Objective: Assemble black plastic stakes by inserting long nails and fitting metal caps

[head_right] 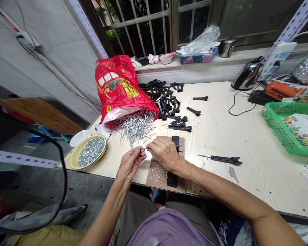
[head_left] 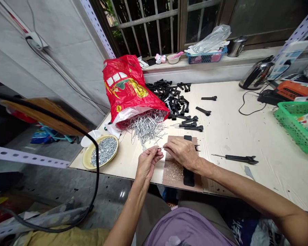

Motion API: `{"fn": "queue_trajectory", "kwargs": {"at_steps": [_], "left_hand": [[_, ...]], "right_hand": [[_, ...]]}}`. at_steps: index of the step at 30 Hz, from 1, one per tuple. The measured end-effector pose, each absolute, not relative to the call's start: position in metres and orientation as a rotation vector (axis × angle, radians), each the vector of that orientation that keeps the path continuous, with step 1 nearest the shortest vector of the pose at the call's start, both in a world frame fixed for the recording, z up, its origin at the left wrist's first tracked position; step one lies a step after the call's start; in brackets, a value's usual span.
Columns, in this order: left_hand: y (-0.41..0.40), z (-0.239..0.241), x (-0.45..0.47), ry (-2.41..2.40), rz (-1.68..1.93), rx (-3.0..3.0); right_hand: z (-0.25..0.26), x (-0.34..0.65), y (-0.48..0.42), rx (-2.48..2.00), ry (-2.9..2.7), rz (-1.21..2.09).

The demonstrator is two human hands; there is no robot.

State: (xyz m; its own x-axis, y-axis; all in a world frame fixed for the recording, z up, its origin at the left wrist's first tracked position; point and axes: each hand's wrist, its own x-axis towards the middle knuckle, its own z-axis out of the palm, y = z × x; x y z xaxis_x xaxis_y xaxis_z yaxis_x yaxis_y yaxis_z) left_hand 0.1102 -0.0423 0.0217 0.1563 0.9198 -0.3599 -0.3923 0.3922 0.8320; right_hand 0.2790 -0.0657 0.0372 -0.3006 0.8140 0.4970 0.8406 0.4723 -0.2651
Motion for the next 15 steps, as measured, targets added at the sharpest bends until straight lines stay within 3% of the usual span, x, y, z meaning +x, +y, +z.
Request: {"fn": "queue_trajectory", "kwargs": {"at_steps": [15], "left_hand": [[-0.048, 0.022, 0.119, 1.074, 1.086, 0.889]], "right_hand": [[0.025, 0.283, -0.074, -1.414, -2.134, -0.292]]}}
